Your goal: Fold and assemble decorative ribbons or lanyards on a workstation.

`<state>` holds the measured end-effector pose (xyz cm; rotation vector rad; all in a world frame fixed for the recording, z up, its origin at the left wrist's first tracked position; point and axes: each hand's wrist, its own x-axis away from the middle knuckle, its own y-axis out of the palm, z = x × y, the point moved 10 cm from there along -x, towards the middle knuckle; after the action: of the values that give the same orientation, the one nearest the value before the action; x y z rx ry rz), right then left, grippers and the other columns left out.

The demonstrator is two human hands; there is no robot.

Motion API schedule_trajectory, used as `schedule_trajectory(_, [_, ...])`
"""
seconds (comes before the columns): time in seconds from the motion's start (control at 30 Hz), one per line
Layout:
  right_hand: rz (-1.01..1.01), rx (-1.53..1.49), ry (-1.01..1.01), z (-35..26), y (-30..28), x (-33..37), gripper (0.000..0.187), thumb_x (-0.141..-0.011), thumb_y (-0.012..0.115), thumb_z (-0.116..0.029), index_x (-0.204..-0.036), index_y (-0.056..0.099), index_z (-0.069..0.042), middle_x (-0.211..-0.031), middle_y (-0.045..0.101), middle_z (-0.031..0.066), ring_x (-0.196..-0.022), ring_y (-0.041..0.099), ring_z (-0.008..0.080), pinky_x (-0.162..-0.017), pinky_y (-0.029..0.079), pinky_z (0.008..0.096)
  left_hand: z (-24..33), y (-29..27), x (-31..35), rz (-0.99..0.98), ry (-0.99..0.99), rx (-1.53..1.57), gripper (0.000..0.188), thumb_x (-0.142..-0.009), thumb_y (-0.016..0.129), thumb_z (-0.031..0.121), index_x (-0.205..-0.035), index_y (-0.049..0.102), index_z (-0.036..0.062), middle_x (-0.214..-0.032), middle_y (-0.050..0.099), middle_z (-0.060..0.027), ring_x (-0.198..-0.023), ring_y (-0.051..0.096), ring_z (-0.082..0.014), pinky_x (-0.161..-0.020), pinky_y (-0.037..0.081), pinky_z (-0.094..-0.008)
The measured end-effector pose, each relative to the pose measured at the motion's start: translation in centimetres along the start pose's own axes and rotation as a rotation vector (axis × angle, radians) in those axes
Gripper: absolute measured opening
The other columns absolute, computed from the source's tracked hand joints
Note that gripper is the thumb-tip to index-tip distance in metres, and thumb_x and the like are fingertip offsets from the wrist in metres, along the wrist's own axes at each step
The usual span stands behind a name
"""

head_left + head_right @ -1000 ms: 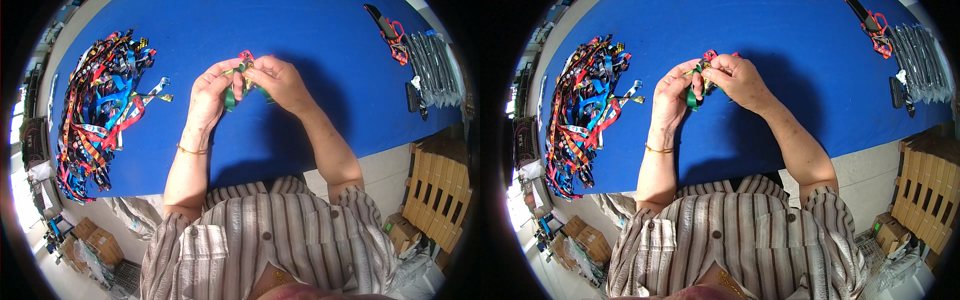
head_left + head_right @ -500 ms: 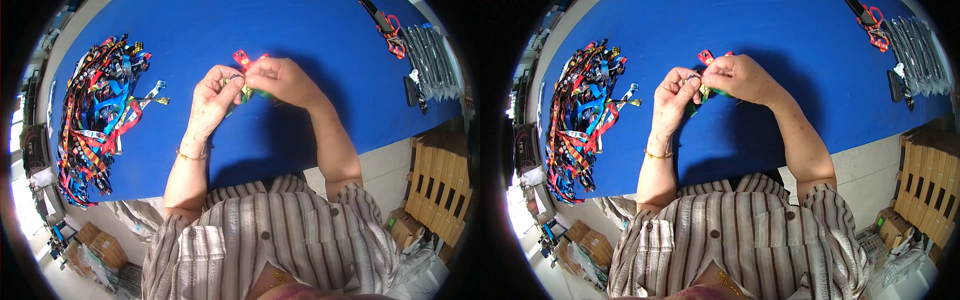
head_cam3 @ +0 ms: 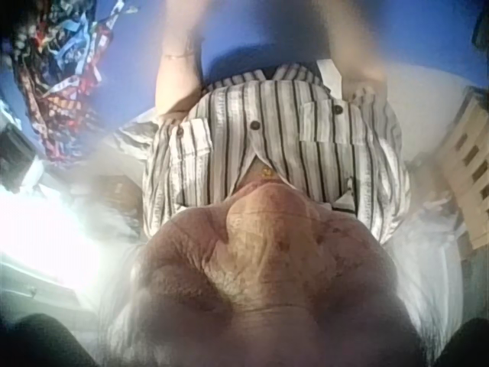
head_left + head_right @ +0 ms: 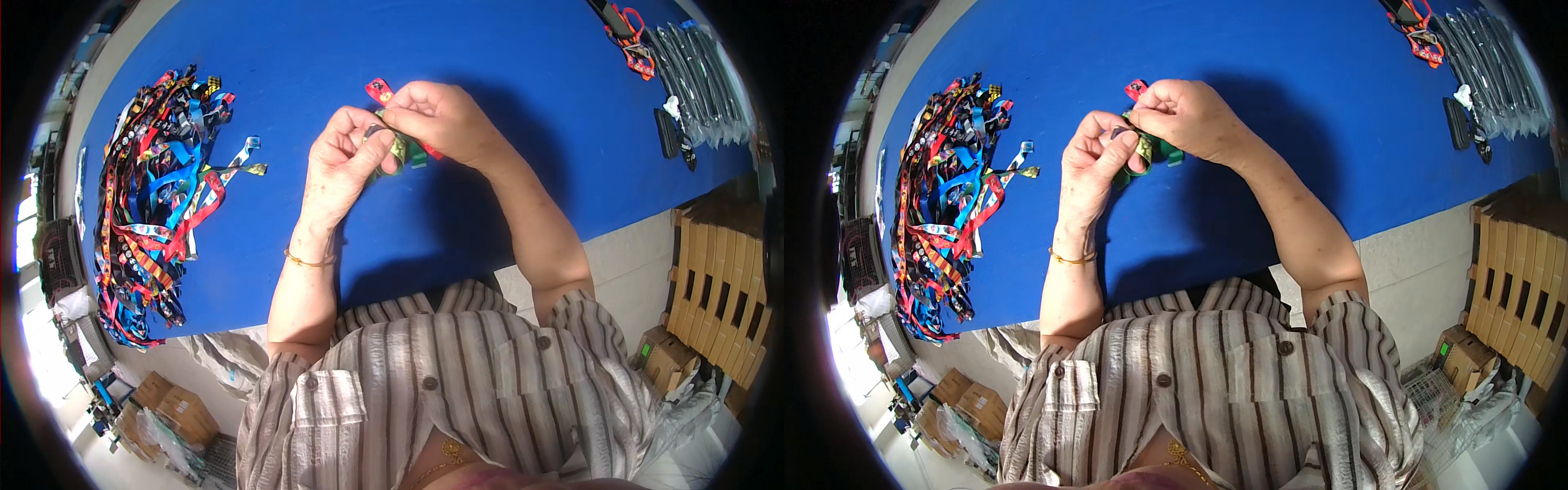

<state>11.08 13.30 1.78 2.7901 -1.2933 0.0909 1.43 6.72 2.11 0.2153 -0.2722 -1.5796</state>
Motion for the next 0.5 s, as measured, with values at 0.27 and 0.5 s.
schedule_trajectory(0.27, [0.188, 0.138, -0.28, -3.7, -0.7, 1.1, 0.009, -0.092, 0.065, -0.01, -0.091, 0.065, -0.001, -0.076, 0.068, 0.0045, -0.062, 0.063, 0.0065, -0.058, 0.049, 0.0208, -1.0, -1.6, -0.4, 0.069, -0.064, 0.046, 0.008, -0.098, 0.058, 0.008, -0.094, 0.052, 0.0044, -0.077, 0.067, -0.0102, -0.072, 0.066, -0.0178, -0.071, 0.052, -0.0296])
schedule_trajectory(0.5, [0.052, 0.471, -0.679, -7.1, 1.5, 3.1, 0.011, -0.082, 0.072, 0.0, -0.092, 0.07, -0.005, -0.09, 0.064, 0.0032, -0.078, 0.065, 0.0098, -0.069, 0.053, 0.0219, -0.8, -2.3, -0.5, -0.011, -0.075, 0.357, 0.009, -0.096, 0.06, 0.007, -0.095, 0.053, 0.0023, -0.089, 0.067, -0.0136, -0.078, 0.068, -0.024, -0.074, 0.056, -0.0324])
